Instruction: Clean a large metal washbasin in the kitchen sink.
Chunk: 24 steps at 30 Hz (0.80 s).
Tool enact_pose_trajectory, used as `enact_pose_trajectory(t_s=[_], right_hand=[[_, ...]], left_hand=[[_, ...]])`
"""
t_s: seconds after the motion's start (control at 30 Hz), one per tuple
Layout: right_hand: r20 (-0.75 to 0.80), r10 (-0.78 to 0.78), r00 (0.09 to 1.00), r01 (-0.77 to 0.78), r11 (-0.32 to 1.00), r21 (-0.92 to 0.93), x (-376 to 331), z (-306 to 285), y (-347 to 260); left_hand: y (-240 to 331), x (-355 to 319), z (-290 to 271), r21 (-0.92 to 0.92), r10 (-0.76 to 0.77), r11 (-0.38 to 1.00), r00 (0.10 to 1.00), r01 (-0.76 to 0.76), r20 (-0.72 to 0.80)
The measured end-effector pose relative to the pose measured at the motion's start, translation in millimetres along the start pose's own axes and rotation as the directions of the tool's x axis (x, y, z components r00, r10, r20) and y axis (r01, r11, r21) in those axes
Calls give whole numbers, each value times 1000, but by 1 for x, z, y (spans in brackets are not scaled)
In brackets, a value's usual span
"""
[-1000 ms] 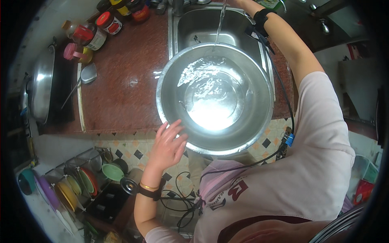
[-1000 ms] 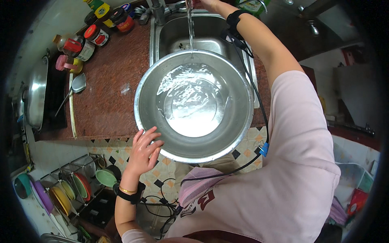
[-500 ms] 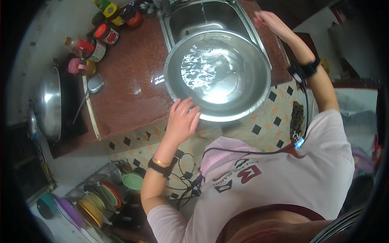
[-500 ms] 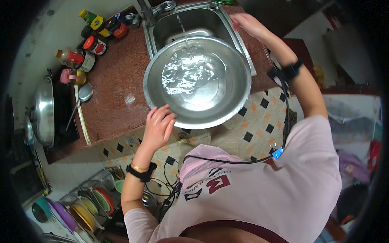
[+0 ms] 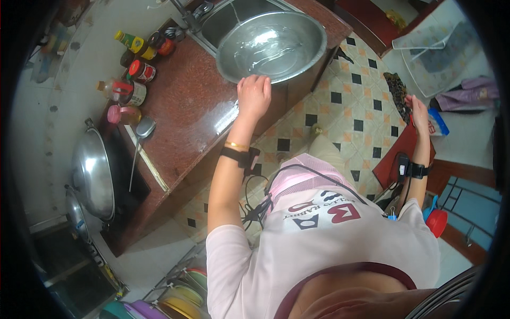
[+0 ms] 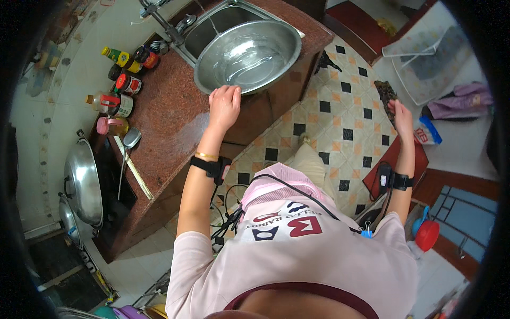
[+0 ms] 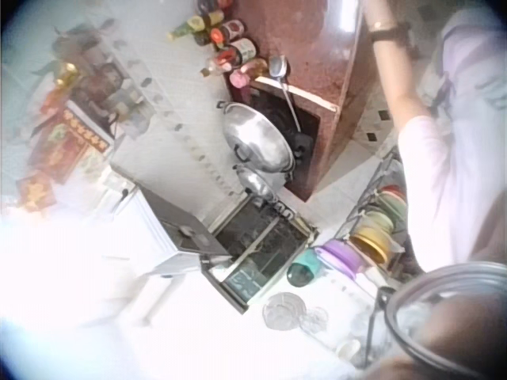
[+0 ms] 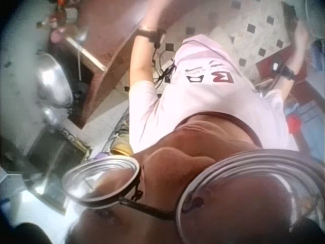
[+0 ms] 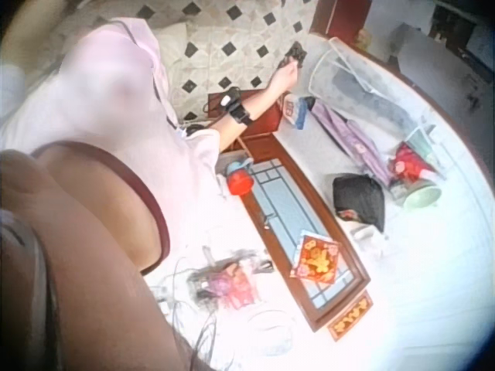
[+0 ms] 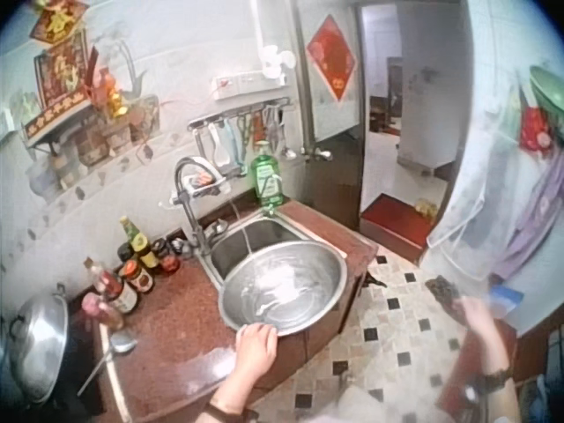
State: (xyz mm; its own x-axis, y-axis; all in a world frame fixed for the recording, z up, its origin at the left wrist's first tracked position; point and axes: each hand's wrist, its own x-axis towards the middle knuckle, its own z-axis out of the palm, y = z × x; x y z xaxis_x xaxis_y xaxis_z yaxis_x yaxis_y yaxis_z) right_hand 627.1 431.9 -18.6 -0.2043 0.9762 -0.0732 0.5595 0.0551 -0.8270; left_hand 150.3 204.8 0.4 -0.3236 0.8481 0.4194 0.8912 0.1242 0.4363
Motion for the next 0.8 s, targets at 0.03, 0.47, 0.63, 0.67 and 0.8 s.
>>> enact_pose_trajectory(t_s=[0.03, 0.47, 0.63, 0.67, 0.8], right_hand=[[-40, 99, 994, -98, 994, 39, -25, 1, 5], [223, 379, 898, -349, 306, 886, -119, 53, 2], [387, 168, 907, -418, 476, 774, -90, 58, -48], [385, 167, 908, -416, 480, 772, -76, 57, -64], [376, 18, 927, -237, 804, 546, -32, 75, -134]], left_hand=[[-5, -1, 2, 6, 8, 1000, 1000, -8, -8], [-4, -5, 3, 47, 18, 999, 999, -20, 40], [-10, -5, 4, 49, 34, 998, 999, -36, 39], [-9, -3, 4, 46, 33, 998, 999, -34, 35], [-12, -8, 7, 36, -6, 999, 999, 5, 51]])
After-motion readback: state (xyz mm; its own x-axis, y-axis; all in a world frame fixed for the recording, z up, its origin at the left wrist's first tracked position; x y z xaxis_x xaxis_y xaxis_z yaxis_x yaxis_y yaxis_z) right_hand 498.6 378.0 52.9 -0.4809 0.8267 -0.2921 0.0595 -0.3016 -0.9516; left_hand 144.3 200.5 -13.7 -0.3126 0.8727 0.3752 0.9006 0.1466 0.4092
